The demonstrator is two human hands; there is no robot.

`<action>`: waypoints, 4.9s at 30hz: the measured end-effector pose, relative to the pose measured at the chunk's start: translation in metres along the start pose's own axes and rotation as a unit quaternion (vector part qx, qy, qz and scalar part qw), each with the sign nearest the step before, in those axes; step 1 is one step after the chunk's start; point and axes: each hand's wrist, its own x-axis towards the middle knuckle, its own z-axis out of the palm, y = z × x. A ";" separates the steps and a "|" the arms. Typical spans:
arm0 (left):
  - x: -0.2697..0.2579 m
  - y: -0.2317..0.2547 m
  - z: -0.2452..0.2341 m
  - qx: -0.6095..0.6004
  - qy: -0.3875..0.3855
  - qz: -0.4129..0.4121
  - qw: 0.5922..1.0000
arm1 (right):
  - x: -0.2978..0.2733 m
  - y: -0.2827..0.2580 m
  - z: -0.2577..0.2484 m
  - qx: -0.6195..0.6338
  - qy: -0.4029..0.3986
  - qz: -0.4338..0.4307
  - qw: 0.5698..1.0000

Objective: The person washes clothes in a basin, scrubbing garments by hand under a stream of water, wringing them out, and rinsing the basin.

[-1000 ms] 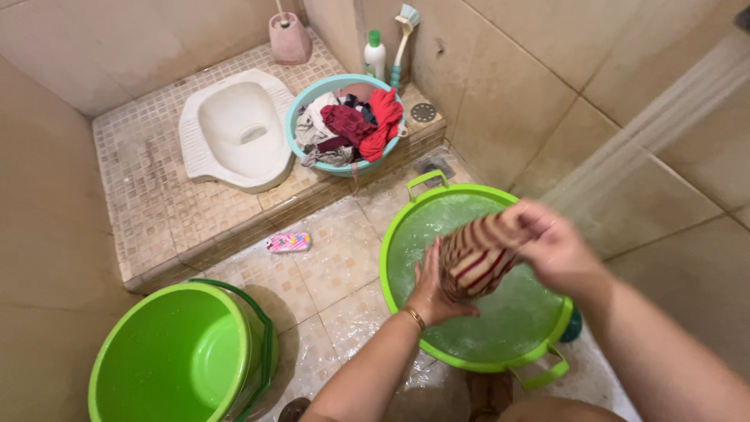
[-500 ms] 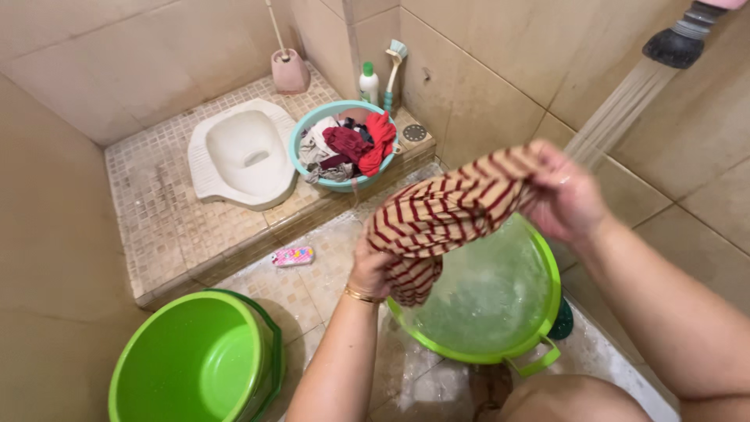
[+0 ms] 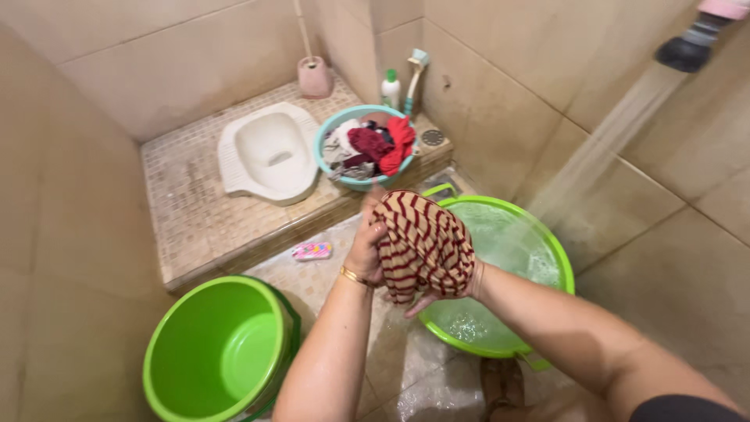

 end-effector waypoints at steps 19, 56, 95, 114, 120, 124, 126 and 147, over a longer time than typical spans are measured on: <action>-0.038 0.036 -0.075 0.095 0.179 -0.035 0.979 | 0.049 0.044 0.024 0.168 -0.062 -0.083 0.980; -0.048 0.041 -0.067 0.000 -0.007 0.061 0.998 | 0.061 0.044 0.058 0.135 -0.218 -0.082 0.963; -0.045 -0.038 -0.234 0.366 0.387 0.000 0.846 | 0.104 -0.037 -0.024 -0.349 0.461 -0.316 0.752; -0.031 -0.043 -0.207 0.524 0.323 -0.152 0.773 | 0.229 -0.229 -0.192 -0.649 0.521 0.018 0.554; -0.014 -0.061 -0.196 0.522 0.300 -0.181 0.777 | 0.185 -0.210 -0.156 -0.680 0.532 -0.004 0.504; -0.004 -0.089 -0.179 0.576 0.284 -0.185 0.744 | 0.103 -0.124 -0.132 -0.799 0.440 0.041 0.407; -0.008 -0.103 -0.168 0.581 0.290 -0.214 0.730 | 0.046 -0.071 -0.135 -0.822 0.406 0.078 0.391; -0.024 -0.149 -0.086 0.642 0.312 -0.422 0.558 | -0.223 0.103 -0.353 -0.488 0.677 0.113 0.539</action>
